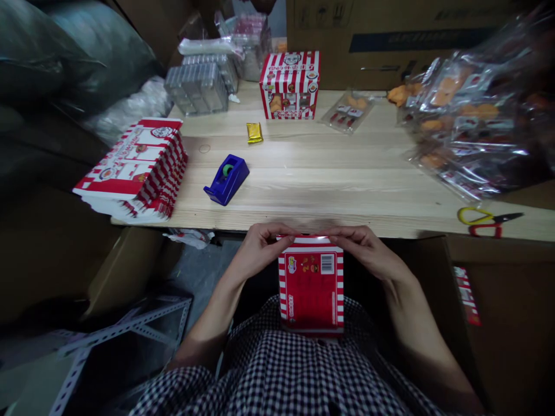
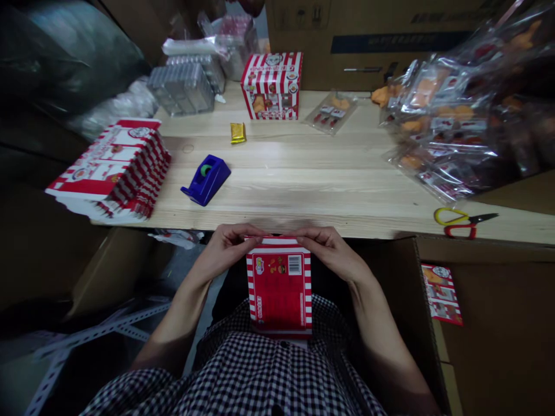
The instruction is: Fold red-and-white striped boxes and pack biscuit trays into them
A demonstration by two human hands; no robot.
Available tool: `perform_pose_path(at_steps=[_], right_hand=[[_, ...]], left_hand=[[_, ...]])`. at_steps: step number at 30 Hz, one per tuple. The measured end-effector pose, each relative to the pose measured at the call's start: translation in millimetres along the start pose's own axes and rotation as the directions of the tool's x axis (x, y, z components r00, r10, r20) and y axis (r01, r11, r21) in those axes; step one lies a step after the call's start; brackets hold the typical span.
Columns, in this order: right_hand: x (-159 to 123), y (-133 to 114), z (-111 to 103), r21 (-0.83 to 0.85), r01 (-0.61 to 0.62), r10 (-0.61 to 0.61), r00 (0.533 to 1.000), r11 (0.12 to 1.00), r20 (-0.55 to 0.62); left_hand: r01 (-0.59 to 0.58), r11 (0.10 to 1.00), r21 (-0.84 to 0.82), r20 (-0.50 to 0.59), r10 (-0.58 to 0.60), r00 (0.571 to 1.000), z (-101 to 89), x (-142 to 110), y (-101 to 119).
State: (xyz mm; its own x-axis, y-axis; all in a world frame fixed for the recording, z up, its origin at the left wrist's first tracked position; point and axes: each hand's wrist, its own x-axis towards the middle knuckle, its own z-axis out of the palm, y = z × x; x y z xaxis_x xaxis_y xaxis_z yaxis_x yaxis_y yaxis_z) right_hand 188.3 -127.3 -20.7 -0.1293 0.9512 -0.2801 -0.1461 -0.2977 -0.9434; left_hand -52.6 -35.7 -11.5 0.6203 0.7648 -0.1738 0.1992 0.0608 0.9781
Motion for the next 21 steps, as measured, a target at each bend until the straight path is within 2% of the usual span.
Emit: perform_pose_path(at_steps=[3,5,10,16,21], right_hand=[[-7.9,-2.0,-2.2,-0.010,0.002,-0.001,0.996,1.000,0.094],[-11.6,-1.2,-2.6,-0.013,0.013,-0.011,0.994,1.000,0.108],[-16.0,7.0,-2.2,-0.027,0.028,-0.028,1.000,0.999,0.015],[-15.6,15.6,0.2,0.007,0.000,0.000,1.000,1.000,-0.023],[-13.3,28.1,6.3,0.021,0.014,-0.011,0.992,1.000,-0.124]], left_hand=[[-0.033,0.999,0.026,0.009,0.033,0.999,-2.4,-1.2,6.4],[-0.052,0.998,0.035,0.036,0.051,0.998,-3.6,-4.4,10.9],[-0.116,0.992,0.057,0.161,0.106,0.981,-2.2,-21.4,18.0],[-0.211,0.945,0.249,0.133,0.182,0.974,2.0,-32.7,16.7],[-0.200,0.958,0.204,0.109,0.180,0.978,5.4,-33.0,3.6]])
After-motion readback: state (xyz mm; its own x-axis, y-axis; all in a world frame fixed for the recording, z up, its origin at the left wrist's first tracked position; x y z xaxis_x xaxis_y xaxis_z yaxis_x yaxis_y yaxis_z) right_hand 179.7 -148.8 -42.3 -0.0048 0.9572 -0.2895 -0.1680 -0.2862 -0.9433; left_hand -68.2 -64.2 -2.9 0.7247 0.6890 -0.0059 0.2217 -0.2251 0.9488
